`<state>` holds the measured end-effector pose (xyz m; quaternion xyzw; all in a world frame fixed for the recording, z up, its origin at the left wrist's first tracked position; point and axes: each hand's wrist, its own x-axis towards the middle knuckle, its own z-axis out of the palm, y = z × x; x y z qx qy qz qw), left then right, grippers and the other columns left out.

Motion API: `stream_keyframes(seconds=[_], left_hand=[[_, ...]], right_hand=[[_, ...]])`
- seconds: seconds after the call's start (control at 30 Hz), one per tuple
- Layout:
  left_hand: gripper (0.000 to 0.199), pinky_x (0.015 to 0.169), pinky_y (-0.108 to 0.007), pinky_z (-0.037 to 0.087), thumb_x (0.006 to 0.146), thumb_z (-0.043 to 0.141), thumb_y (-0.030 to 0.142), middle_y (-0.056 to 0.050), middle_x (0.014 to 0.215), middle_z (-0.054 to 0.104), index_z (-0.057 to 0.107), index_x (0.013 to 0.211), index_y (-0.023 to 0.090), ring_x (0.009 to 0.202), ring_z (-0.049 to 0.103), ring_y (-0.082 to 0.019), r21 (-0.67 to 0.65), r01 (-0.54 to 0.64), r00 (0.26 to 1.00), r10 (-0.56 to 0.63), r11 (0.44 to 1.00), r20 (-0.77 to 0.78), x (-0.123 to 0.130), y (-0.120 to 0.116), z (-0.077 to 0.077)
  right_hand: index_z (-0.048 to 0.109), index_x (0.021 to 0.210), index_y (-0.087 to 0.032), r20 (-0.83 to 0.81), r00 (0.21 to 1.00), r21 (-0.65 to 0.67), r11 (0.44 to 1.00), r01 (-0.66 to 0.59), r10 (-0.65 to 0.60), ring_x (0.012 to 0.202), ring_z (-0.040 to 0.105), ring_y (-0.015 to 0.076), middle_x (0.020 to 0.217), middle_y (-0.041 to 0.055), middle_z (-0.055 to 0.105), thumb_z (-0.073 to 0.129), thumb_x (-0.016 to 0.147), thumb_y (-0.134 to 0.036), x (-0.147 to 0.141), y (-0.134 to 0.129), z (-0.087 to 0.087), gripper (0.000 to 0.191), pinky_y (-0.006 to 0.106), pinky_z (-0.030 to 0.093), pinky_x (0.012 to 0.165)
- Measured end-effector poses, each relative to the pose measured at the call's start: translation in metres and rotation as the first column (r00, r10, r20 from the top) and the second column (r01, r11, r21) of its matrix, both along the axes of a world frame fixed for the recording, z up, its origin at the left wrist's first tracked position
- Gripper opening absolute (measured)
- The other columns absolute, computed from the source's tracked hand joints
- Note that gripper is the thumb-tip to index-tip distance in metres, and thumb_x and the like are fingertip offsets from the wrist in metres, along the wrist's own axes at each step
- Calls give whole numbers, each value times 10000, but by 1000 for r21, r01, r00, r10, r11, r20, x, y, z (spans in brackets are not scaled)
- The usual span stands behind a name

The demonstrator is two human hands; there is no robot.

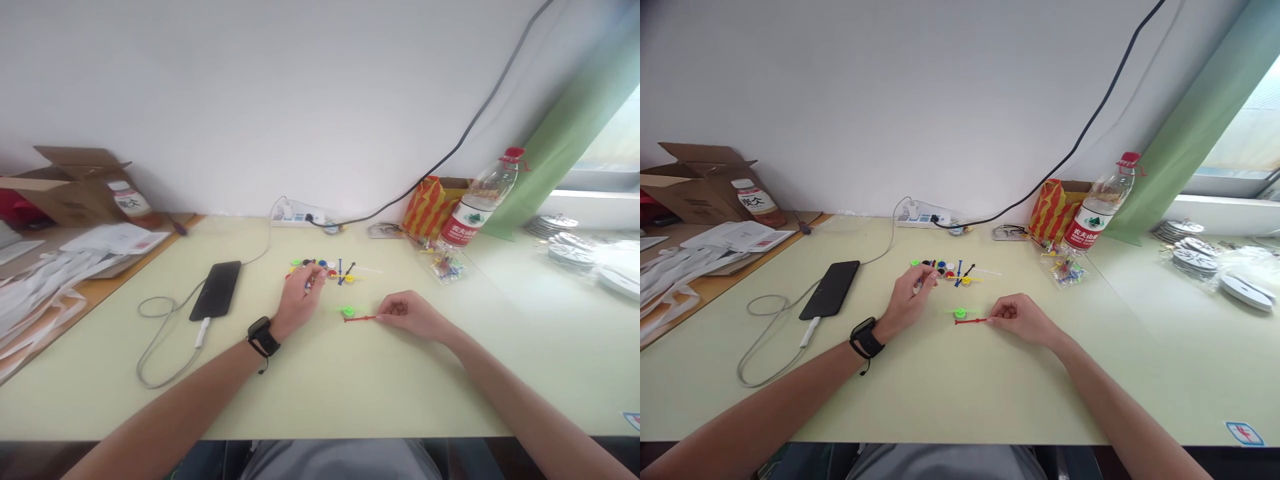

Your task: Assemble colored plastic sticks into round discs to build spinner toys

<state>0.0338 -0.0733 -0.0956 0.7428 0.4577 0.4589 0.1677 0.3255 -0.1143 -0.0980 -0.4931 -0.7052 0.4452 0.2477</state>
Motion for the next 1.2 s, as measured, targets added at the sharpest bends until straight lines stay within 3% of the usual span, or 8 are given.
stream_keyframes(seconds=[0.37,0.53,0.7,0.87,1.0,1.2], left_hand=[[219,860,-366,467,1059,486,355,-31,960,735,655,995,232,930,618,-213,23,-47,999,47,999,-8,-2,1,0],[197,971,-412,455,1047,476,278,-53,1118,721,657,1115,241,1071,573,-252,53,-9,991,16,999,-136,-3,3,-2],[393,1039,-492,421,1016,479,238,-82,1247,671,550,1402,250,1189,489,-312,1,91,939,-85,996,-335,-4,7,-8],[571,1058,-552,391,1011,485,262,-103,1043,678,388,1573,234,1205,466,-353,-42,147,897,-151,988,-416,-5,10,-16],[542,1008,-531,429,993,532,285,-107,1076,686,454,1528,243,1166,479,-349,-8,131,888,-122,991,-443,-5,9,-14],[373,903,-481,492,928,626,257,-90,1006,717,649,1300,261,1081,542,-325,55,110,905,-77,992,-418,-6,7,-8]], right_hand=[[754,812,-203,74,983,164,974,154,-167,644,563,169,751,38,708,697,851,-532,-5,2,-12,336,286,429,571],[752,812,-213,109,960,242,944,226,-258,634,582,190,741,50,723,672,857,-555,-2,10,-13,354,293,424,557],[744,808,-214,93,944,275,920,280,-315,651,611,205,757,65,742,661,860,-560,0,16,-14,360,301,444,569],[740,803,-212,104,933,298,906,301,-344,629,598,200,726,59,729,649,861,-553,-1,18,-12,357,297,431,551],[728,809,-215,120,936,308,908,282,-331,643,599,196,743,52,730,632,876,-489,0,16,-10,298,301,449,574],[703,796,-223,154,944,330,916,228,-290,630,580,191,713,40,698,640,856,-454,10,17,-10,246,305,452,573]])
